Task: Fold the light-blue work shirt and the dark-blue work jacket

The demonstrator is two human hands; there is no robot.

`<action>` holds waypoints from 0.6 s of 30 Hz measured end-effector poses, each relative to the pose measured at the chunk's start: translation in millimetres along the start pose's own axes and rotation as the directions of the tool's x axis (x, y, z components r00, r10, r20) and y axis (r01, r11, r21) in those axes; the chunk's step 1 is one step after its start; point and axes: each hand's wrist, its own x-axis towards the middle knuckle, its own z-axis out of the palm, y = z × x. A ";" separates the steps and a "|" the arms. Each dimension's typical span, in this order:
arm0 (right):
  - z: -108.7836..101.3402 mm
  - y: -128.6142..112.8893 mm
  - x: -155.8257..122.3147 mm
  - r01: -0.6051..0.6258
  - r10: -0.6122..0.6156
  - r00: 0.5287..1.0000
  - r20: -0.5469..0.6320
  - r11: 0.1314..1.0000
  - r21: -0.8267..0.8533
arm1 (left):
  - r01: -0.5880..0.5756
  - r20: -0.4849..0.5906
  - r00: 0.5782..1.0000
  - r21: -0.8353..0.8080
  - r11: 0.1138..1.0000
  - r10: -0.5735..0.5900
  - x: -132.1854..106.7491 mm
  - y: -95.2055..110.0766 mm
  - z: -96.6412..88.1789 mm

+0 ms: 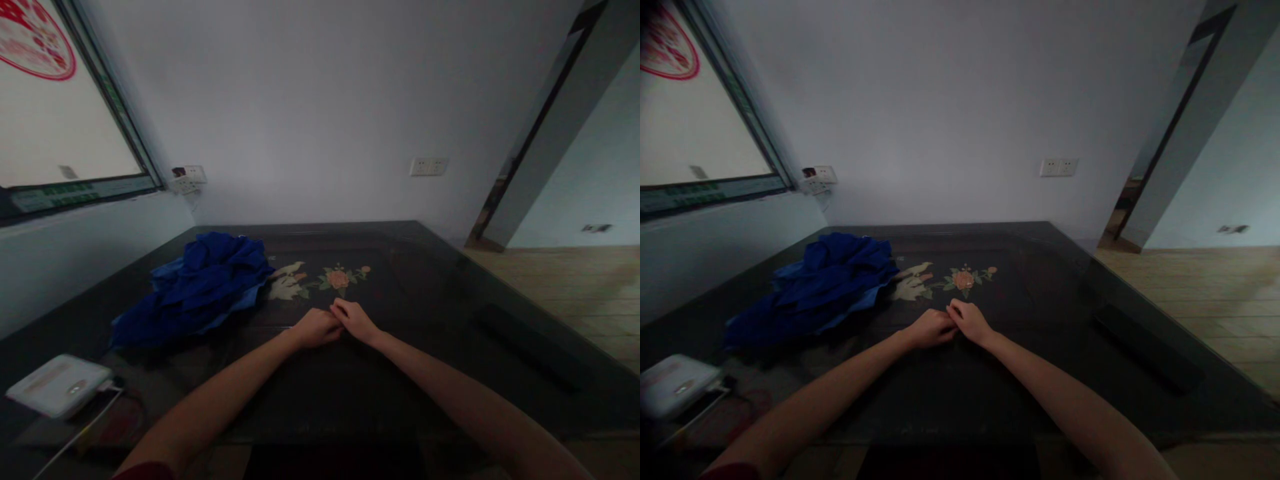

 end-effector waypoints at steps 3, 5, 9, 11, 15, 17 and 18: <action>0.1 -0.1 -0.1 -0.004 0.004 1.000 0.000 1.000 -0.002 | 0.001 0.003 1.000 0.003 1.000 -0.001 -0.2 0.3 -0.6; -0.1 -0.5 -0.2 -0.004 0.004 1.000 -0.002 1.000 -0.003 | 0.001 -0.003 1.000 0.001 1.000 -0.001 -0.6 0.6 -0.9; -0.8 -1.5 0.0 -0.004 0.004 1.000 0.000 1.000 0.000 | 0.004 -0.013 1.000 0.002 1.000 -0.004 -0.9 0.4 -0.9; -0.9 -1.5 0.2 -0.009 0.009 1.000 0.003 1.000 0.006 | -0.003 -0.021 1.000 0.000 1.000 0.003 -1.0 -0.3 -0.4; -0.6 -1.1 0.2 -0.008 0.008 1.000 0.001 1.000 0.014 | -0.017 -0.035 0.999 -0.011 1.000 0.016 -1.3 -1.8 1.1; -0.8 -1.5 -0.1 -0.009 0.009 1.000 0.003 1.000 0.014 | -0.018 -0.039 0.999 -0.017 1.000 0.017 -1.3 -1.9 1.5; -1.1 -1.9 -0.2 -0.011 0.010 1.000 0.005 1.000 0.015 | -0.019 -0.041 0.999 -0.018 1.000 0.018 -1.2 -1.8 1.4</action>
